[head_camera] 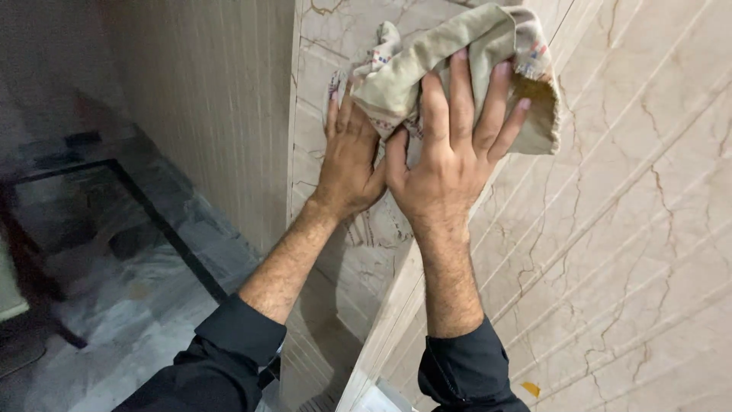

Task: Wiping down a tiled wall, an electrical control panel, and a door with a cloth.

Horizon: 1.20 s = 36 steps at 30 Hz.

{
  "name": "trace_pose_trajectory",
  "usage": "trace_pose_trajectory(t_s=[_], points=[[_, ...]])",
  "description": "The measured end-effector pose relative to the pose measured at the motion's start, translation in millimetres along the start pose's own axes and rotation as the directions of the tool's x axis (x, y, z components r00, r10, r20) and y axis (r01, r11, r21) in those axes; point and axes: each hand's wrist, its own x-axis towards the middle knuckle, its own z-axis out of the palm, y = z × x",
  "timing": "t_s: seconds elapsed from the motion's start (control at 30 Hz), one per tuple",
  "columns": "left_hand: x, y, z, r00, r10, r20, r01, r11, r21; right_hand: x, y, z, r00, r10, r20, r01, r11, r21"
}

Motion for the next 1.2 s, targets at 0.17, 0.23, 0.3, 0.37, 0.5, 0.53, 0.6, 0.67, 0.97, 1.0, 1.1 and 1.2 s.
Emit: trace_pose_trajectory(t_s=[0.17,0.23,0.3,0.37,0.5,0.53,0.6,0.67,0.97,1.0,1.1,1.2], points=[[4.7,6.8,-2.1,0.999,0.01,-0.045,-0.011,1.0,-0.018,-2.0,-2.5,-5.0,0.998,0.051,0.039,-0.052,0.997,0.05],[4.7,9.1,-4.2,0.998,0.007,-0.056,-0.009,0.999,-0.037,-3.2,-3.4,-4.8,0.998,0.055,0.042,-0.058,0.995,0.082],[3.5,9.9,-3.6,0.998,-0.002,-0.069,-0.002,0.998,-0.055,-5.7,-2.3,-3.3,0.997,0.056,0.048,-0.061,0.991,0.117],[2.1,9.3,-1.8,0.998,-0.005,-0.058,0.003,1.0,-0.03,-7.8,0.2,-0.6,0.999,0.047,0.025,-0.05,0.991,0.126],[5.2,8.7,-3.5,0.998,-0.002,-0.061,0.002,1.0,-0.006,-7.2,2.5,2.0,0.999,0.037,0.007,-0.037,0.981,0.193],[5.8,9.2,-4.0,0.998,0.017,-0.061,-0.019,1.0,-0.023,-8.0,3.6,2.7,0.999,0.044,0.0,-0.043,0.98,0.192],[5.1,9.8,-2.9,0.998,0.03,-0.064,-0.033,0.999,-0.039,-11.3,6.4,5.6,0.999,0.047,-0.003,-0.046,0.98,0.196],[3.6,9.7,0.3,0.999,0.024,-0.031,-0.025,0.999,-0.045,-15.0,9.7,9.7,0.999,0.035,-0.037,-0.029,0.987,0.156],[15.6,12.7,0.1,0.998,0.039,-0.048,-0.041,0.999,-0.023,-0.1,7.3,2.2,0.998,0.046,0.031,-0.045,0.999,-0.02],[18.5,10.4,-1.1,0.998,0.046,-0.049,-0.048,0.998,-0.03,1.6,7.1,3.7,0.998,0.048,0.028,-0.047,0.998,-0.03],[27.4,4.9,-2.1,0.996,0.077,-0.054,-0.08,0.995,-0.052,5.0,7.1,3.6,0.998,0.066,0.018,-0.064,0.992,-0.107],[40.1,-1.5,-5.4,0.99,0.132,-0.051,-0.134,0.99,-0.034,13.7,5.0,-0.8,0.997,0.073,0.036,-0.066,0.986,-0.154]])
